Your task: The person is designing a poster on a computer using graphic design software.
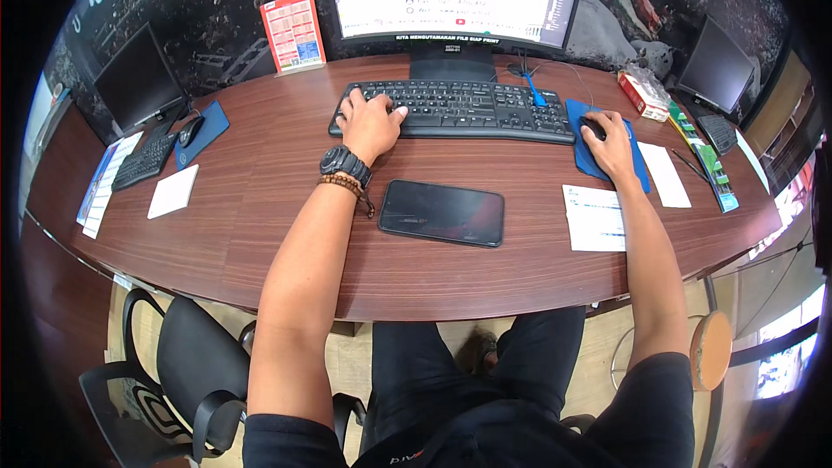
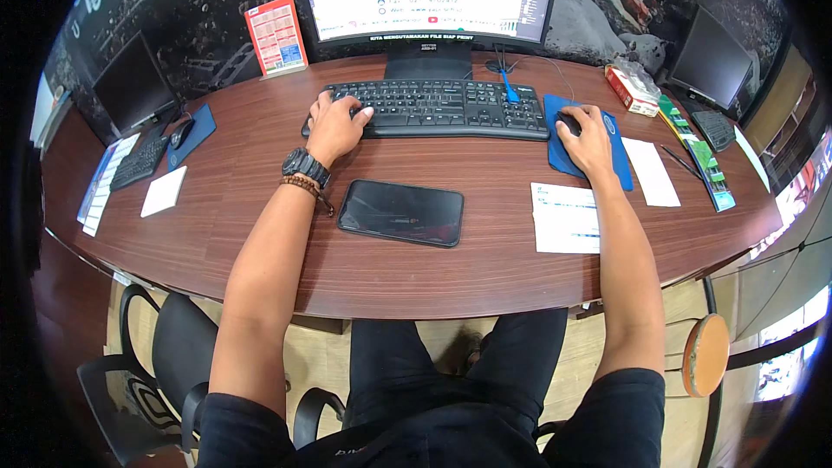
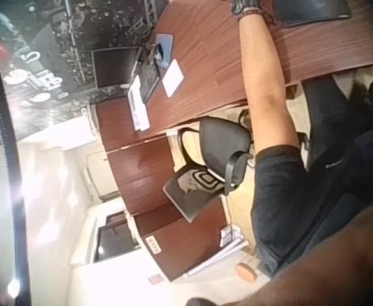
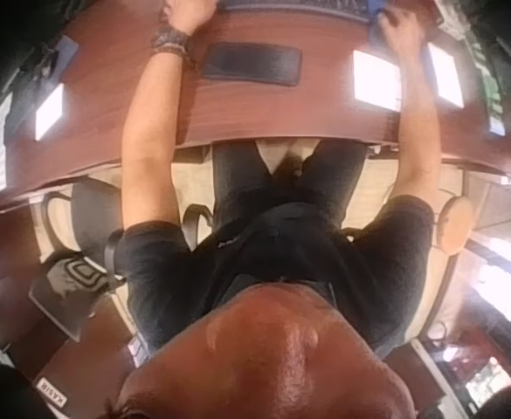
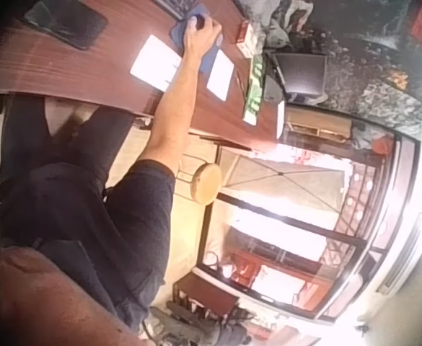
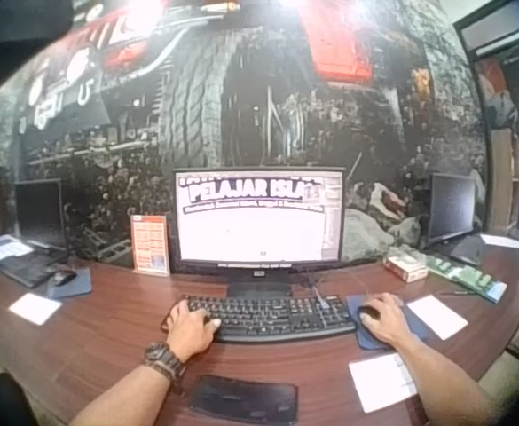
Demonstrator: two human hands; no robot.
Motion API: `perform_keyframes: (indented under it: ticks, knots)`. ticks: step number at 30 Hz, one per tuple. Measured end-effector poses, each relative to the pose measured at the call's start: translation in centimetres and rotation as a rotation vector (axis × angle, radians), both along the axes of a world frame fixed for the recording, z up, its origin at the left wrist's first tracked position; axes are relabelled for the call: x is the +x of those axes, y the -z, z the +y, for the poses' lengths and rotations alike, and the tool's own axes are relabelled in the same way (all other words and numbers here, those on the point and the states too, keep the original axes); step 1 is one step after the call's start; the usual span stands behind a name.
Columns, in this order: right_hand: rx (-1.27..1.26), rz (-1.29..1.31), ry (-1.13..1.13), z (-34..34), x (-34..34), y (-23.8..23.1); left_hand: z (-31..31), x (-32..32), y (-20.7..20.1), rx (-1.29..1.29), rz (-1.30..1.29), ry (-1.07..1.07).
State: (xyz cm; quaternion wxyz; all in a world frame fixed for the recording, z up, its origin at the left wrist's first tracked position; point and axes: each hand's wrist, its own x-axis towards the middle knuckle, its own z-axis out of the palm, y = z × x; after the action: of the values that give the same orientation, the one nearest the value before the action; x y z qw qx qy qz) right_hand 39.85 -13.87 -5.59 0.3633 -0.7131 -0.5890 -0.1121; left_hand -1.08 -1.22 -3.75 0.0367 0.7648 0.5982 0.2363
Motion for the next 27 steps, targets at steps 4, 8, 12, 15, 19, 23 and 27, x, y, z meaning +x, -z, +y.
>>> perform_keyframes:
  ticks: [4, 8, 12, 15, 19, 23, 27]
  knots:
    - [0.014, -0.002, 0.000, 0.0, 0.3, 0.4, 0.5, 0.9, -1.0, -0.191, 0.086, -0.007]
    - [0.010, 0.028, 0.018, 0.0, 0.2, 0.4, 0.9, 1.8, -2.6, -0.308, 0.126, -0.034]
    - [-0.015, 0.053, 0.056, -0.2, 0.3, 0.5, 0.3, 1.7, -2.1, -0.296, 0.155, -0.040]
    - [-0.020, 0.040, 0.056, -0.1, 0.5, 0.5, 0.6, 0.3, -0.8, -0.147, 0.052, -0.069]
    - [0.015, 0.032, 0.043, -0.1, 0.3, 0.3, 2.0, -1.9, -0.5, -0.034, -0.028, -0.156]
    - [0.007, 0.038, 0.056, -0.1, 0.2, 0.3, 2.4, -2.3, -0.2, -0.034, 0.002, -0.114]
    - [0.015, 0.028, 0.045, -0.2, 0.2, 0.3, 2.2, -1.9, 0.1, -0.031, 0.003, -0.151]
